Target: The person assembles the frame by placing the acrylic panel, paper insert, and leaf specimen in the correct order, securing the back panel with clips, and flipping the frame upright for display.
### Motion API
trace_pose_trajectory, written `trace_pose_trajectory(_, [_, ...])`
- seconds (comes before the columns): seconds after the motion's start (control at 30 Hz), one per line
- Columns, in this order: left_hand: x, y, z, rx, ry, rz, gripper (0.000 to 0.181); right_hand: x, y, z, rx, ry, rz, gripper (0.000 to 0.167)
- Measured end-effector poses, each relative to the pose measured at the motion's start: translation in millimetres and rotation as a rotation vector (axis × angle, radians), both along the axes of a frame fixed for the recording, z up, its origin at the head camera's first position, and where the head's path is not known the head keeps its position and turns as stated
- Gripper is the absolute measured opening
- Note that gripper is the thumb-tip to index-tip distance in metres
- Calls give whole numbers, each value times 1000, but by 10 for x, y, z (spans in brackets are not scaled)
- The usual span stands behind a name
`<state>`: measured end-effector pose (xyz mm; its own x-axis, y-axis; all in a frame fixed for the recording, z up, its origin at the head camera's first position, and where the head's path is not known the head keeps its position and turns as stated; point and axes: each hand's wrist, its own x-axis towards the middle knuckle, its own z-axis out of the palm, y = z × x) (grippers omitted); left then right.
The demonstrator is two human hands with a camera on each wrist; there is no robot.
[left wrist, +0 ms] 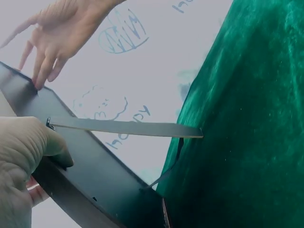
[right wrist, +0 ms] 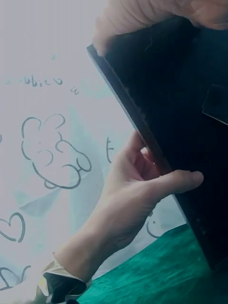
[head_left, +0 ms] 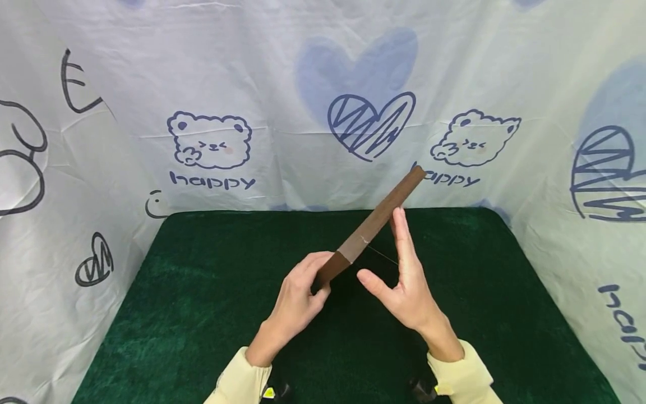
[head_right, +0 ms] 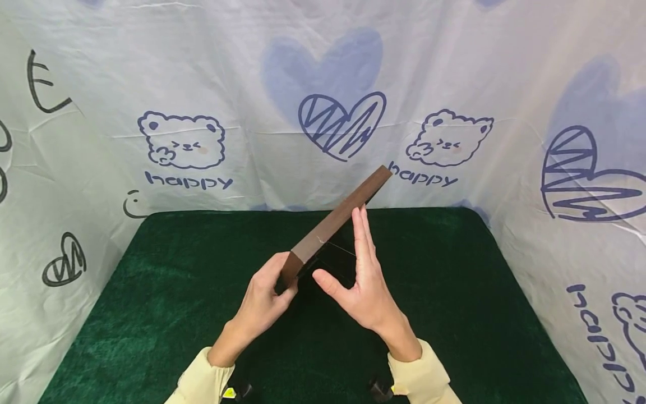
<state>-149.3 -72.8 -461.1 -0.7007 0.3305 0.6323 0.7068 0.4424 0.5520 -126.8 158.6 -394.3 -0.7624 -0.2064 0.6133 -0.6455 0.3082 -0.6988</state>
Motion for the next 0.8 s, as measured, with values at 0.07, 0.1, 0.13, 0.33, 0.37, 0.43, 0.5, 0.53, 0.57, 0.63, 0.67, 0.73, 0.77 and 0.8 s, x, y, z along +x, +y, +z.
trace_pose_trajectory(0.07, [23,29,4,-1,18,-6,59,7,-14,0,-3,-13,-39,101])
trace_pose_trajectory(0.1, [33,44,5,0,27,-9,60,13,-19,5,-1,-23,-60,99])
trace_pose_trajectory(0.13, [42,57,3,-2,39,-12,62,24,-23,12,5,-34,-82,97])
trace_pose_trajectory(0.33, [88,132,-28,7,79,-7,77,183,-110,74,28,-48,-148,84])
trace_pose_trajectory(0.37, [97,143,-31,10,80,-1,79,214,-139,78,16,-42,-136,84])
trace_pose_trajectory(0.43, [115,162,-34,12,82,14,82,267,-207,75,-8,-29,-117,84])
trace_pose_trajectory(0.5, [136,181,-33,5,86,28,84,302,-277,58,-27,-22,-121,86])
trace_pose_trajectory(0.53, [146,190,-32,-2,94,33,84,310,-308,46,-31,-15,-128,87])
trace_pose_trajectory(0.57, [159,200,-31,-9,98,35,85,313,-335,33,-32,-4,-141,87])
trace_pose_trajectory(0.63, [183,224,-26,-27,111,33,85,312,-372,2,-42,30,-178,85])
trace_pose_trajectory(0.67, [196,236,-23,-38,115,27,86,306,-381,-10,-57,45,-191,84])
trace_pose_trajectory(0.73, [215,258,-13,-66,128,13,87,294,-383,-24,-87,85,-224,81])
trace_pose_trajectory(0.77, [222,264,-8,-82,131,2,87,292,-376,-23,-100,101,-242,80])
trace_pose_trajectory(0.8, [228,269,2,-102,132,-10,87,293,-365,-18,-113,116,-252,78])
